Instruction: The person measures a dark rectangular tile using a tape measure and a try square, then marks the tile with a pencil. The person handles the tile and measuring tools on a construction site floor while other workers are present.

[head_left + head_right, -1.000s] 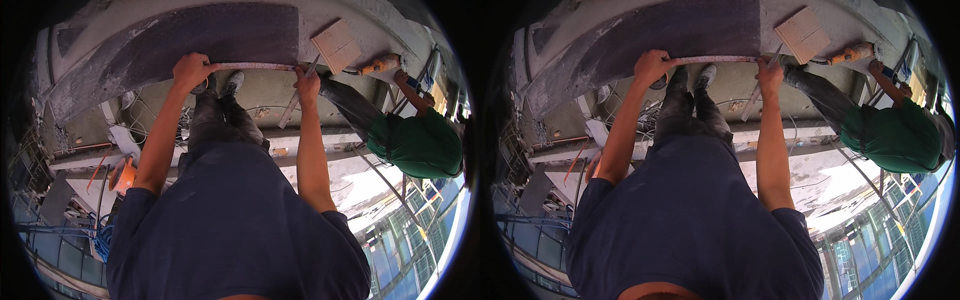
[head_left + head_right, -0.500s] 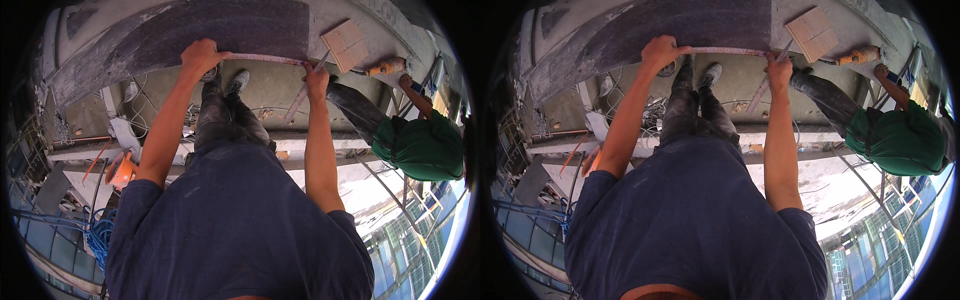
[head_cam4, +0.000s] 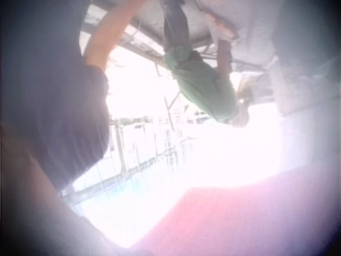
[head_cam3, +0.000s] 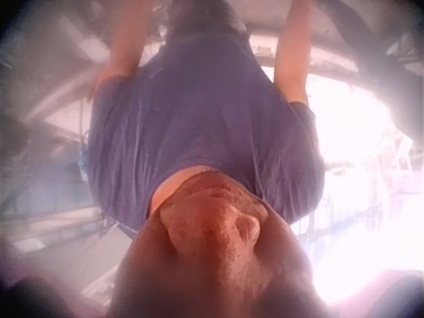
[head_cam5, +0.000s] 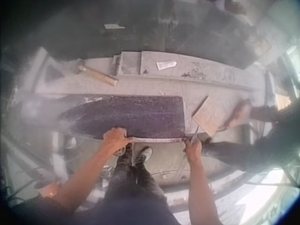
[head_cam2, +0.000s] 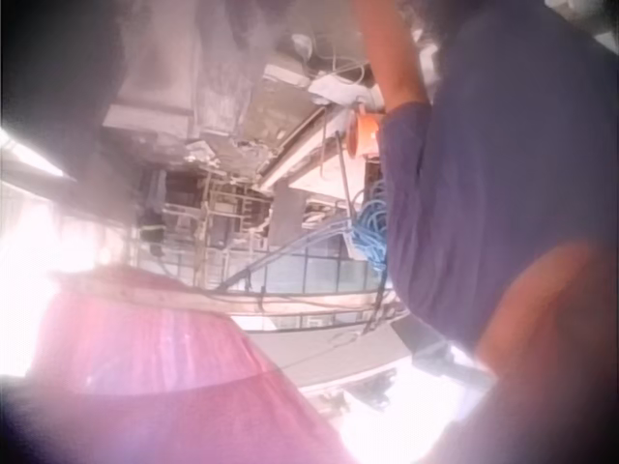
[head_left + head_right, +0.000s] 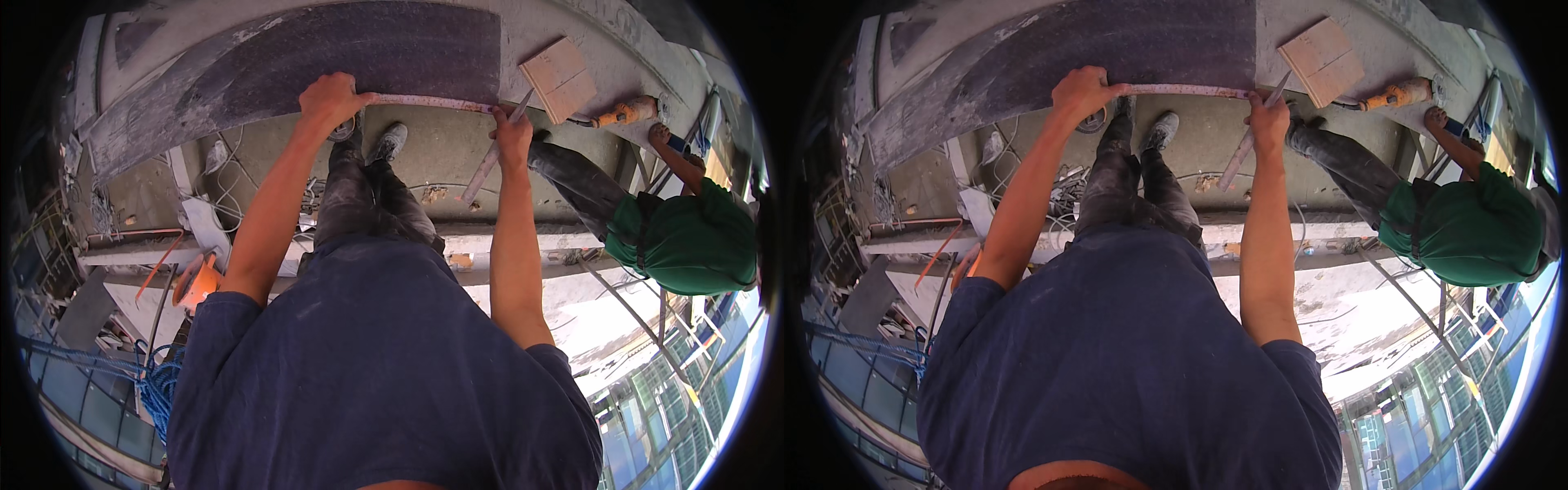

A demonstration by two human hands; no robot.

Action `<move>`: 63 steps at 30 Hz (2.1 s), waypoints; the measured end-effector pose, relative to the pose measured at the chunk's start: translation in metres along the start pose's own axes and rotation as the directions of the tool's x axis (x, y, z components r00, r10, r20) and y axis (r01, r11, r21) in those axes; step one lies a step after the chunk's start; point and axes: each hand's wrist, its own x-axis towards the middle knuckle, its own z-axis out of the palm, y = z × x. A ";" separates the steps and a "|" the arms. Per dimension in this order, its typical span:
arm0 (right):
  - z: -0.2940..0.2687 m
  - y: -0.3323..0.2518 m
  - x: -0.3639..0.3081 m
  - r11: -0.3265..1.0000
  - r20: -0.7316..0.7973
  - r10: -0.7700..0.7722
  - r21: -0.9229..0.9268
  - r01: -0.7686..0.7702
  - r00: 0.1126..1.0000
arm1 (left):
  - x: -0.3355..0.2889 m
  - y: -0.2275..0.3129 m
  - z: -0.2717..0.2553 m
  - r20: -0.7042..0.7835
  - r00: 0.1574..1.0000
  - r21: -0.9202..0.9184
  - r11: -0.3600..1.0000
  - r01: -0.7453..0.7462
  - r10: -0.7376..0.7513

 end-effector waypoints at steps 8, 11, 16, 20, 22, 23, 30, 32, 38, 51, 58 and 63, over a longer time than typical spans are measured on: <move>0.011 0.003 -0.001 0.871 -0.168 -0.338 -0.428 0.240 0.926 | -0.002 0.000 -0.001 0.006 1.000 0.000 1.000 -0.005 0.005; 0.027 -0.029 -0.028 0.842 -0.151 -0.424 -0.427 0.328 0.893 | -0.002 -0.001 0.000 -0.003 1.000 -0.007 1.000 0.000 0.000; 0.074 -0.084 -0.089 0.903 0.369 -0.253 -0.241 0.355 0.894 | -0.001 -0.003 0.003 -0.017 1.000 -0.010 1.000 -0.002 0.001; 0.102 -0.097 -0.103 0.871 0.488 -0.223 -0.288 0.397 0.844 | -0.001 -0.004 0.003 -0.020 1.000 -0.019 1.000 -0.016 0.015; 0.111 -0.095 -0.103 0.834 0.494 -0.248 -0.328 0.443 0.833 | -0.001 -0.005 0.003 -0.009 1.000 -0.014 1.000 -0.019 0.019; 0.113 -0.094 -0.104 0.820 0.492 -0.254 -0.346 0.455 0.832 | 0.000 -0.006 0.003 -0.012 1.000 -0.018 1.000 -0.023 0.023; 0.120 -0.091 -0.110 0.776 0.466 -0.256 -0.423 0.467 0.847 | 0.002 -0.006 0.005 -0.039 0.999 -0.001 0.999 -0.034 0.034; 0.121 -0.091 -0.111 0.779 0.470 -0.244 -0.425 0.460 0.848 | 0.002 -0.007 0.006 -0.041 0.998 0.002 0.999 -0.041 0.041; 0.122 -0.091 -0.114 0.788 0.462 -0.255 -0.410 0.459 0.850 | 0.003 -0.007 0.005 -0.022 0.999 0.000 0.999 -0.041 0.041; 0.129 -0.099 -0.114 0.741 0.455 -0.194 -0.513 0.434 0.869 | 0.004 -0.010 0.009 -0.043 0.997 0.005 0.998 -0.059 0.059; 0.134 -0.128 -0.101 0.695 0.546 0.088 -0.633 0.341 0.833 | -0.008 -0.011 0.014 -0.067 0.994 -0.018 0.996 -0.090 0.089; 0.128 -0.156 -0.092 0.724 0.607 0.307 -0.649 0.234 0.733 | -0.013 -0.013 0.014 -0.084 0.991 -0.026 0.993 -0.111 0.108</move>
